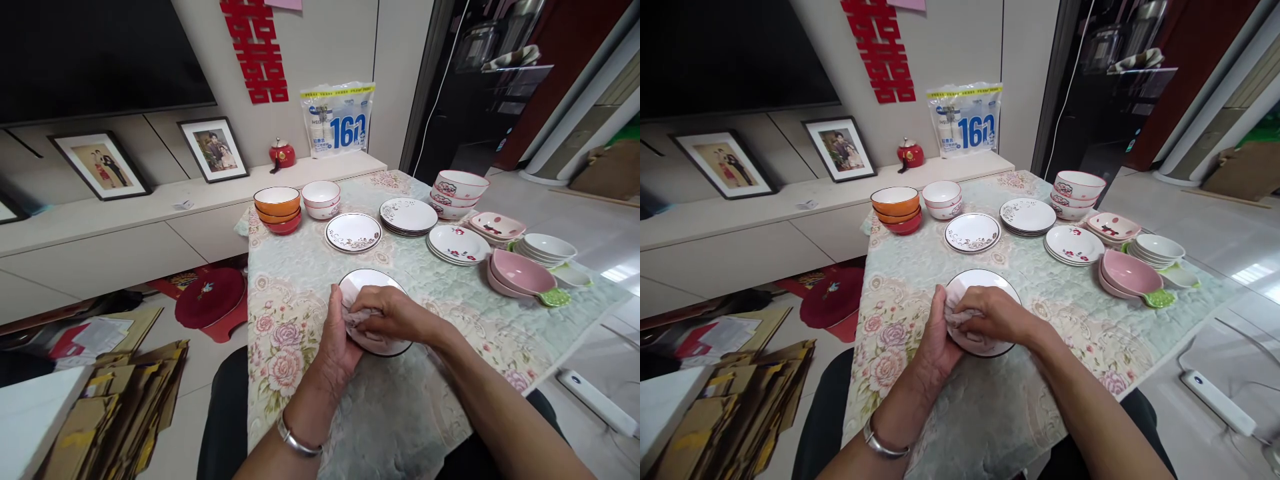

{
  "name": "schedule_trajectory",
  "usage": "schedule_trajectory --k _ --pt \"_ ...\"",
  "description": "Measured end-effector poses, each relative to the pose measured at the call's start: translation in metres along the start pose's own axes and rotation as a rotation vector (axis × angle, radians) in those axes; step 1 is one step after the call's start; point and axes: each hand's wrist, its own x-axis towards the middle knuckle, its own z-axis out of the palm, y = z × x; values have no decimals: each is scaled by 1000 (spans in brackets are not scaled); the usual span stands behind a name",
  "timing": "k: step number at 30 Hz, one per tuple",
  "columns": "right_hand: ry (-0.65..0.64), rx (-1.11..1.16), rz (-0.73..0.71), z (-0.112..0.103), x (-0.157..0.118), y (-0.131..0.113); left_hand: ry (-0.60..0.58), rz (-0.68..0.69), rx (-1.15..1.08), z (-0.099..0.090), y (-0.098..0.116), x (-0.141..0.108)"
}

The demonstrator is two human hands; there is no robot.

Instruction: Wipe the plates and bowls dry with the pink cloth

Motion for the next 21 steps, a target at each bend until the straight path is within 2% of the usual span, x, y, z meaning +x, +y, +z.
schedule_trajectory --k 2,6,8,10,12,14,16,18,21 --pt "0 -18 76 -8 -4 11 -3 -8 4 1 -1 0" --pt "277 -242 365 -6 -5 28 -31 22 33 5 -4 0" --pt "336 -302 361 3 0 24 -26 29 40 5 -5 0" --pt "308 -257 217 10 5 12 -6 4 38 3 -4 0" --pt "174 -145 54 11 7 -1 6 -12 30 2 -2 0" --pt "47 -11 2 5 4 -7 3 -4 17 1 1 0" --pt "-47 86 42 -5 -2 -3 -5 12 9 1 2 -1" --pt "-54 91 155 -14 -9 10 -15 -2 12 3 1 -1" --pt "127 -85 355 -16 -13 30 -36 -7 33 4 -3 -1"
